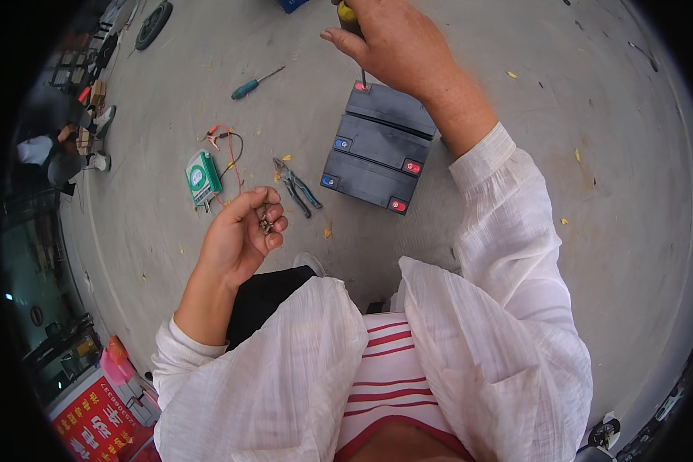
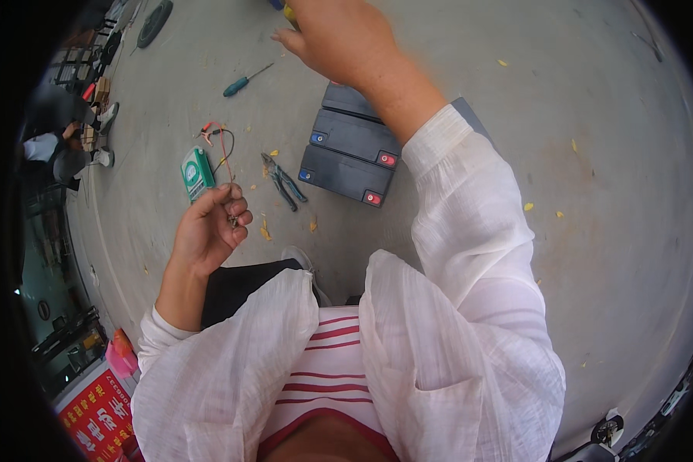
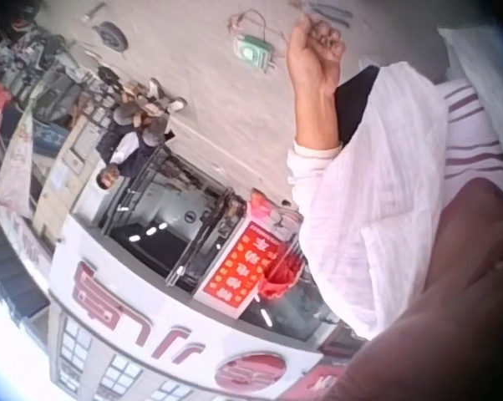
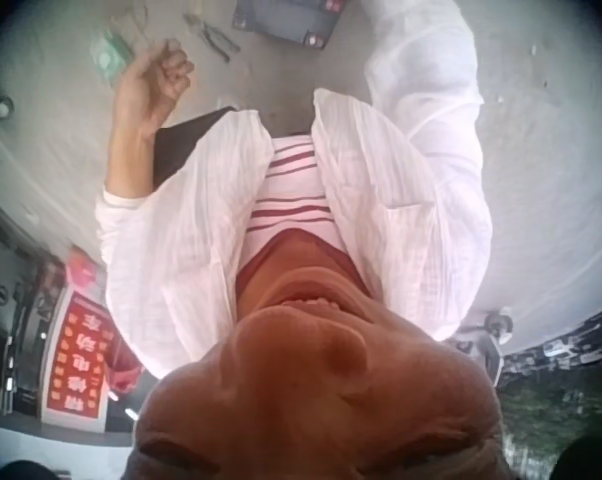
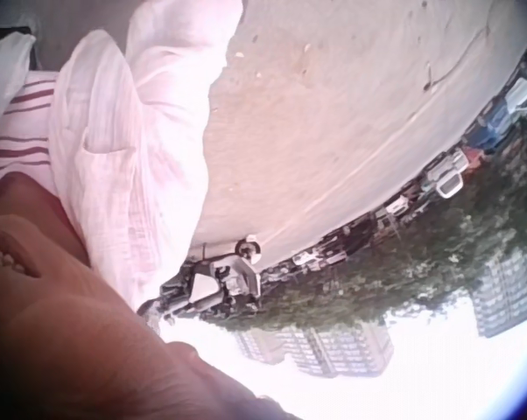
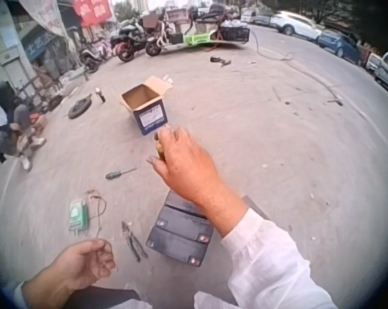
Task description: The person uses a screwdriver to tighten screws on several black battery units placed on the ground. They repeatedly pick up and place down the batteries, adjust their positions, and continue tightening screws on each unit.
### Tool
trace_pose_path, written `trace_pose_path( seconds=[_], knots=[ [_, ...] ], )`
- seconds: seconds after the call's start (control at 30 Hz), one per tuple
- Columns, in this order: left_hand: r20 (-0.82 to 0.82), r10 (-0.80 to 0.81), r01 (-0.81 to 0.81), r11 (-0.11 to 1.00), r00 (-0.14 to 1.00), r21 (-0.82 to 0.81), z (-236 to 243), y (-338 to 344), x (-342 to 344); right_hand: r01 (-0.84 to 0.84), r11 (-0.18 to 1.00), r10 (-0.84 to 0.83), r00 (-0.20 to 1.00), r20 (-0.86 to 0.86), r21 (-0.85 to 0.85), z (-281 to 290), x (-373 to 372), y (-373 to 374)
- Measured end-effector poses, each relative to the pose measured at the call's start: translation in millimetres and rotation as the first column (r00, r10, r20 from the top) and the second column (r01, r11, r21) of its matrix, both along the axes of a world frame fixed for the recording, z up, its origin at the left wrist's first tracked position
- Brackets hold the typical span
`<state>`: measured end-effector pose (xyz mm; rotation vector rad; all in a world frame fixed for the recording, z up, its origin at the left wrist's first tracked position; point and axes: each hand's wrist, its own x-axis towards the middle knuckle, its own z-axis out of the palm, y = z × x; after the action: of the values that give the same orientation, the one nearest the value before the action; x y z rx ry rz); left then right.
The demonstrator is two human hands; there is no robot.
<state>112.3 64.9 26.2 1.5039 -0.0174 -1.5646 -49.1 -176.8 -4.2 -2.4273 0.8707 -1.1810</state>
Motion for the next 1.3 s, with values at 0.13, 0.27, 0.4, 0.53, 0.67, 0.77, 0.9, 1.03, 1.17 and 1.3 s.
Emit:
trace_pose_path(
  seconds=[0.13, 0.27, 0.4, 0.53, 0.67, 0.77, 0.9, 1.03, 1.17, 1.3],
  knots=[
    [0.113, -0.225, 0.225, 0.974, 0.968, 0.013, -25, -40, 13, -0.136, 0.990, 0.138, 0.989, 0.044, -0.042, -4, -6, -11],
    [0.630, -0.410, 0.468, 0.880, 0.659, 0.082, -96, -105, 35, -0.102, 0.989, 0.104, 0.995, 0.013, -0.106, 3, -8, -2],
    [0.933, -0.343, 0.597, 0.774, 0.112, 0.213, -168, -173, 31, -0.016, 0.990, 0.039, 0.986, -0.162, 0.138, 8, -16, 4],
    [0.980, -0.200, 0.617, 0.769, -0.018, 0.168, -198, -200, 1, -0.053, 0.999, 0.053, 0.998, -0.023, 0.008, -16, -8, -3],
    [0.978, -0.187, 0.575, 0.791, -0.094, 0.207, -203, -206, -12, -0.084, 0.996, 0.085, 0.993, 0.078, -0.010, -18, -6, -7],
    [0.938, -0.322, 0.480, 0.808, -0.127, 0.342, -185, -203, -27, -0.076, 0.996, 0.072, 0.994, 0.086, 0.047, -15, -9, -11],
    [0.920, -0.357, 0.495, 0.777, -0.164, 0.389, -180, -205, -26, -0.069, 0.995, 0.058, 0.986, 0.158, 0.066, -17, -19, -17],
    [0.924, -0.224, 0.548, 0.753, -0.309, 0.365, -201, -206, -14, -0.144, 0.990, 0.143, 0.965, 0.221, -0.012, -19, -18, -24],
    [0.918, -0.116, 0.579, 0.744, -0.380, 0.333, -224, -202, -4, -0.188, 0.978, 0.209, 0.912, 0.352, -0.093, -9, 1, -26],
    [0.889, -0.261, 0.577, 0.685, -0.376, 0.445, -204, -210, -24, -0.206, 0.979, 0.187, 0.903, 0.386, 0.008, 16, -39, -35]
  ],
)
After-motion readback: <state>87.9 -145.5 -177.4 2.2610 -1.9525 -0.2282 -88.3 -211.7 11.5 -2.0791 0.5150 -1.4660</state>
